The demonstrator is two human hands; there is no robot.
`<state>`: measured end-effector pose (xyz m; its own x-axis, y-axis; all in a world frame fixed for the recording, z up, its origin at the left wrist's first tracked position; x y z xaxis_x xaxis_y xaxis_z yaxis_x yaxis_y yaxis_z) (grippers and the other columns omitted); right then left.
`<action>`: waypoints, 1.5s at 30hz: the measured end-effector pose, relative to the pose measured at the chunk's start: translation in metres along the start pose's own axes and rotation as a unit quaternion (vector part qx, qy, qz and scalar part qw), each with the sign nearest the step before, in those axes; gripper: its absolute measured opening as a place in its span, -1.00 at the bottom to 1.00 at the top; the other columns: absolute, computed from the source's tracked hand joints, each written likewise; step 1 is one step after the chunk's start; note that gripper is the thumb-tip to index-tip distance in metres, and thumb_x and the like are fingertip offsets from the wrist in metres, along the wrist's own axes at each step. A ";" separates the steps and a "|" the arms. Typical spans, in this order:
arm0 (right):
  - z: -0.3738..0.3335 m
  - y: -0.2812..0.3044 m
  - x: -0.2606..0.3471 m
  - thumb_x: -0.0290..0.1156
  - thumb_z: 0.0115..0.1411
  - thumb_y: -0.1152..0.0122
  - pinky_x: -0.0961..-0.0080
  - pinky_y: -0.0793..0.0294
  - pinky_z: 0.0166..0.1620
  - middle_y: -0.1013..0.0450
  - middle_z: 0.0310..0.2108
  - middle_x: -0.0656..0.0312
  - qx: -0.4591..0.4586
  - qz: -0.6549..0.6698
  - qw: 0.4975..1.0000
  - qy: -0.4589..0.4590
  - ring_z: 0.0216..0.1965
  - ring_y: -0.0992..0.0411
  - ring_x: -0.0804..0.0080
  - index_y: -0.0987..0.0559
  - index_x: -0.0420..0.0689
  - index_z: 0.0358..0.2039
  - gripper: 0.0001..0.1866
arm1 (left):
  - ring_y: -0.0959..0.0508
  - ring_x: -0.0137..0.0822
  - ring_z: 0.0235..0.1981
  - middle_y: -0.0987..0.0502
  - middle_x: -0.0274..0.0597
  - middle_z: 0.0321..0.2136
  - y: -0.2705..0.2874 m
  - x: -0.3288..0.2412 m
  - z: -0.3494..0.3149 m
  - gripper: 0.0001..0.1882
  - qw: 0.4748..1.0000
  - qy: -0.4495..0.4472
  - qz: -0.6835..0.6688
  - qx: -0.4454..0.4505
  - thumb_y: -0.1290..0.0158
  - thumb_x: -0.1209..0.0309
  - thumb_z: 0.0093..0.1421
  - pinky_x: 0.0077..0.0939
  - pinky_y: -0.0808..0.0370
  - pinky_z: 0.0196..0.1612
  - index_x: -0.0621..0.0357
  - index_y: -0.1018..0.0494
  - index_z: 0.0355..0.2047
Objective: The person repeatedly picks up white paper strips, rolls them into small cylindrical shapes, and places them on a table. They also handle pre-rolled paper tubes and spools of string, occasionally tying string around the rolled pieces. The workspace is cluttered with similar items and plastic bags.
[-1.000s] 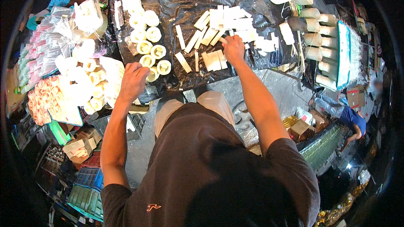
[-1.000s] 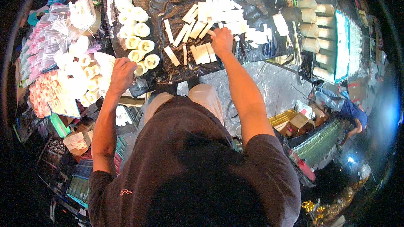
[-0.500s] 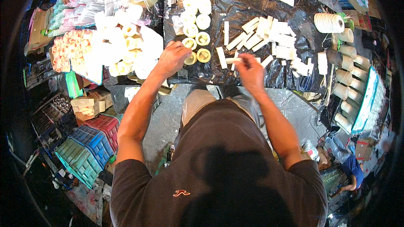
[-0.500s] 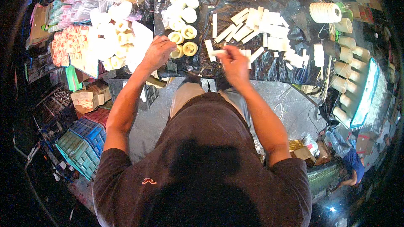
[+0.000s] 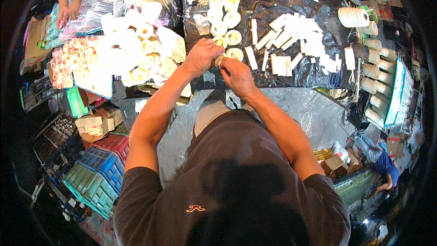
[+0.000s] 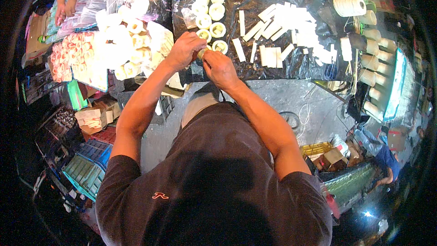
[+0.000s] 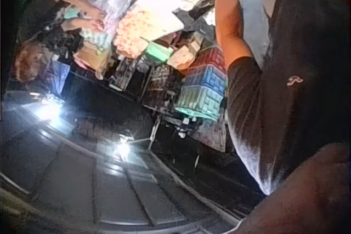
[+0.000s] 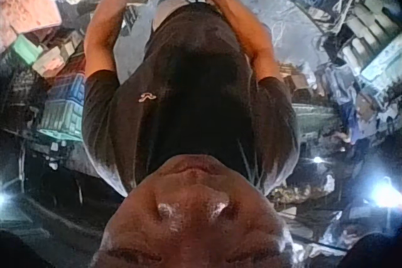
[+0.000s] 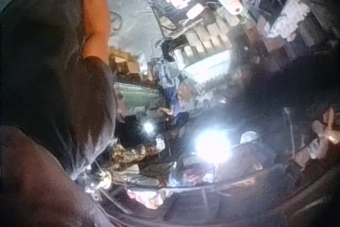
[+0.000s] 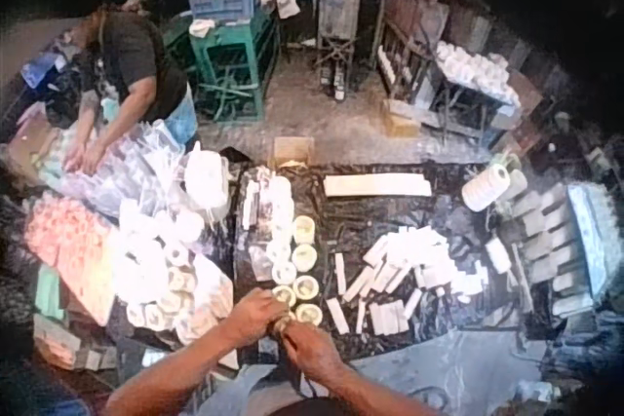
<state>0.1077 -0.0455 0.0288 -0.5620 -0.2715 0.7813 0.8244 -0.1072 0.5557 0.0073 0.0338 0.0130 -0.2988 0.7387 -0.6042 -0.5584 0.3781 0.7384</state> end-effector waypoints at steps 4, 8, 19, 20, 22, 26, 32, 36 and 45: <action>0.000 -0.012 -0.011 -0.53 0.01 -0.38 0.20 -0.46 -0.19 -0.51 -0.33 0.15 0.018 -0.045 0.999 -0.005 -0.30 -0.47 0.12 -0.56 -0.15 -0.34 -0.81 | -0.50 -0.12 -0.37 -0.47 -0.19 -0.49 0.002 -0.003 0.003 -0.79 1.000 -0.011 0.009 0.007 -0.17 0.56 0.01 -0.24 -0.39 -0.26 0.14 -0.54 -0.29; -0.004 -0.016 -0.006 -0.51 0.01 -0.37 0.21 -0.42 -0.14 -0.52 -0.23 0.18 0.010 -0.130 0.991 0.040 -0.23 -0.44 0.11 -0.63 -0.10 -0.26 -0.77 | -0.52 -0.12 -0.36 -0.49 -0.18 -0.48 -0.003 0.005 -0.001 -0.84 1.000 -0.011 0.012 0.017 -0.15 0.51 0.07 -0.23 -0.40 -0.25 0.12 -0.53 -0.29; -0.014 -0.016 -0.013 -0.27 0.19 -0.30 0.10 -0.50 -0.39 -0.51 -0.54 0.11 0.151 -0.183 0.969 -0.068 -0.46 -0.54 0.06 -0.54 -0.08 -0.15 -0.74 | -0.53 -0.12 -0.31 -0.52 -0.16 -0.46 0.000 0.008 0.000 -0.88 0.999 -0.012 -0.022 0.040 -0.13 0.49 0.16 -0.22 -0.43 -0.17 0.15 -0.55 -0.27; -0.012 -0.021 -0.014 -0.26 0.20 -0.30 0.11 -0.50 -0.38 -0.53 -0.52 0.12 0.179 -0.190 0.962 -0.079 -0.45 -0.55 0.07 -0.55 -0.07 -0.10 -0.70 | -0.52 -0.11 -0.32 -0.51 -0.14 -0.45 0.000 0.009 0.000 -0.89 0.999 -0.009 -0.022 0.047 -0.14 0.48 0.17 -0.23 -0.42 -0.18 0.15 -0.56 -0.27; -0.009 -0.029 -0.015 -0.17 0.23 -0.28 0.10 -0.52 -0.37 -0.56 -0.52 0.10 0.239 -0.199 0.945 -0.103 -0.45 -0.57 0.04 -0.57 -0.06 -0.09 -0.68 | -0.51 -0.11 -0.32 -0.50 -0.14 -0.45 0.000 0.007 0.000 -0.89 0.999 -0.022 -0.019 0.035 -0.15 0.48 0.16 -0.24 -0.41 -0.19 0.14 -0.55 -0.27; -0.007 -0.041 -0.026 -0.14 0.25 -0.25 0.07 -0.54 -0.38 -0.57 -0.52 0.06 0.317 -0.243 0.906 -0.143 -0.44 -0.59 0.01 -0.57 -0.08 -0.13 -0.69 | -0.50 -0.10 -0.33 -0.50 -0.15 -0.44 -0.001 0.006 0.000 -0.87 0.999 -0.006 -0.011 0.049 -0.16 0.50 0.14 -0.23 -0.39 -0.20 0.15 -0.55 -0.27; -0.005 -0.032 -0.023 -0.17 0.27 -0.22 0.06 -0.55 -0.38 -0.58 -0.50 0.03 0.236 -0.183 0.946 -0.129 -0.44 -0.59 -0.01 -0.56 -0.12 -0.12 -0.69 | -0.53 -0.08 -0.28 -0.56 -0.14 -0.38 0.006 -0.002 -0.004 -0.80 0.998 -0.009 -0.021 0.062 -0.17 0.57 0.08 -0.21 -0.42 -0.18 0.16 -0.55 -0.24; -0.013 0.001 -0.013 -0.23 0.28 -0.22 0.08 -0.55 -0.30 -0.58 -0.43 0.02 0.155 -0.111 0.973 -0.128 -0.35 -0.58 0.00 -0.57 -0.14 -0.12 -0.72 | -0.57 -0.08 -0.21 -0.63 -0.08 -0.24 0.023 -0.009 -0.029 -0.78 0.996 0.073 -0.044 -0.035 -0.20 0.58 0.13 -0.23 -0.49 -0.10 0.19 -0.58 -0.18; -0.086 0.048 -0.091 -0.30 0.12 -0.37 -0.07 -0.38 0.03 -0.47 -0.05 0.10 0.123 -0.275 0.942 -0.146 0.04 -0.41 -0.01 -0.60 -0.07 0.02 -0.58 | -0.63 0.02 -0.24 -0.64 0.02 -0.27 -0.044 -0.002 -0.162 -0.79 0.918 0.376 -0.113 -0.048 -0.24 0.42 0.20 -0.21 -0.57 -0.14 0.23 -0.61 -0.18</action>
<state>0.2039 -0.1079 -0.0405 -0.9236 0.0389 0.3813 0.3832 0.0789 0.9203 -0.0929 -0.0742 -0.0667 -0.5972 0.0389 -0.8011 -0.7265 0.3971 0.5608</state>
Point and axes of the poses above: each hand's wrist, its own z-axis towards the middle knuckle, its own y-axis out of the back of the hand, x = y × z, the point moved 8 cm from there along z, towards the middle knuckle
